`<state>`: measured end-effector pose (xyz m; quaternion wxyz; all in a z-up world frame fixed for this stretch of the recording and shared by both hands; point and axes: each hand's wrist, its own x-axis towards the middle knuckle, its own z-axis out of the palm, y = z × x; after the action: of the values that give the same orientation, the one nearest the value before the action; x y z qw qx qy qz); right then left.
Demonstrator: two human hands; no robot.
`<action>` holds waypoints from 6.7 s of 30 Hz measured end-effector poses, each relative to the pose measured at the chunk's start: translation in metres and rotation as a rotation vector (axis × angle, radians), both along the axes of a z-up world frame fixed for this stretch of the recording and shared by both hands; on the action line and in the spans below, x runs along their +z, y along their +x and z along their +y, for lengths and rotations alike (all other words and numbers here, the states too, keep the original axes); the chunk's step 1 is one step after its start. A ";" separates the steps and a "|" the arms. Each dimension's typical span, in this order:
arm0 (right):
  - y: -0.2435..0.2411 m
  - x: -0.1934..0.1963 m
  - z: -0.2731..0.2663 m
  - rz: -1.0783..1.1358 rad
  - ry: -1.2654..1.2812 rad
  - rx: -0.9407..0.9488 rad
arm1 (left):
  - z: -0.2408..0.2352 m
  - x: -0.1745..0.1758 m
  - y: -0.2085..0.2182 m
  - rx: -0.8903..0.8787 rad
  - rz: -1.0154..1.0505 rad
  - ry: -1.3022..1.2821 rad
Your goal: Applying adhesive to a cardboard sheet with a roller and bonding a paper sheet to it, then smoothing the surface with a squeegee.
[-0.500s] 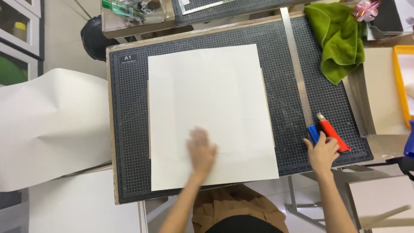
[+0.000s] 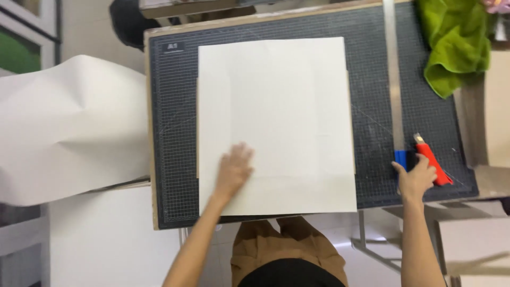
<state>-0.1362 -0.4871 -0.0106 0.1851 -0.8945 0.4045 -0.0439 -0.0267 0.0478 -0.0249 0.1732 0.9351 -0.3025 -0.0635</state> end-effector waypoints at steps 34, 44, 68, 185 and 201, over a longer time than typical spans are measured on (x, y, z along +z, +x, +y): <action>-0.010 -0.013 -0.039 -0.057 -0.053 -0.225 | -0.183 0.024 0.035 0.126 0.018 0.160; 0.010 -0.028 0.072 -0.313 -0.105 0.413 | -0.182 0.021 0.033 0.133 -0.009 0.138; 0.097 -0.044 0.143 -0.179 -0.327 0.916 | -0.182 0.013 0.033 0.112 0.007 0.145; 0.233 -0.045 0.236 0.016 -0.312 0.563 | 0.049 0.025 -0.031 -0.469 0.211 -0.235; 0.389 -0.051 0.421 -0.231 -0.303 0.742 | 0.030 -0.002 0.093 -0.434 0.055 -0.108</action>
<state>0.2532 -0.0659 -0.0616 0.0988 -0.9859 0.0205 -0.1332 0.0666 0.0773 -0.0267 0.2134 0.8354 -0.4948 -0.1085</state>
